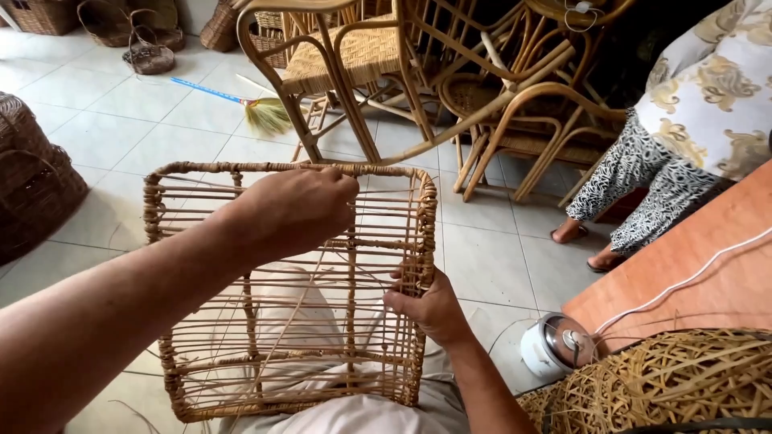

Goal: Weaving rattan strips into a pre-constructed frame to create a basket.

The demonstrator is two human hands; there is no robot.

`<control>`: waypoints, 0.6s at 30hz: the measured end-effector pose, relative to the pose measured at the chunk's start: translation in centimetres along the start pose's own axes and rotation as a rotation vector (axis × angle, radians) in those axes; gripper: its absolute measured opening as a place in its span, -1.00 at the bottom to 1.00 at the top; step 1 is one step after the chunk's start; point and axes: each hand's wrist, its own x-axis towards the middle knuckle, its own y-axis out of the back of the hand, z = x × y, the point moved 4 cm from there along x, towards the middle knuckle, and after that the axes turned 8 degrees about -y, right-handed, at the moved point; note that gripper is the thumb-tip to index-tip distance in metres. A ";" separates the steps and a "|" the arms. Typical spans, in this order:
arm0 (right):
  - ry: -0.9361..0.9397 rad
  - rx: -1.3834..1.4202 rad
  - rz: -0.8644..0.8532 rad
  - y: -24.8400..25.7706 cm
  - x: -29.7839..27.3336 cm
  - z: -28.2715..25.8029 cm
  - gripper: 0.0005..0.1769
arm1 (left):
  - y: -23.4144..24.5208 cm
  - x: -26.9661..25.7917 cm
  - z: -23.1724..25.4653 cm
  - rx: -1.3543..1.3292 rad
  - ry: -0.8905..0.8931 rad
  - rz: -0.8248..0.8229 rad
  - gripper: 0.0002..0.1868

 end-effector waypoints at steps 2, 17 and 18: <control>-0.010 -0.001 -0.005 -0.1 -0.1 -0.3 -0.54 | 0.5 0.1 -0.5 0.004 -0.013 0.032 -0.89; -0.003 -0.013 -0.039 -2.0 -0.9 -2.9 -0.58 | 13.1 5.7 -4.1 -0.003 0.094 0.103 -0.96; -0.009 -0.025 -0.025 -2.0 -1.1 -3.4 -0.58 | 14.3 5.7 -4.9 0.378 0.113 0.051 -0.90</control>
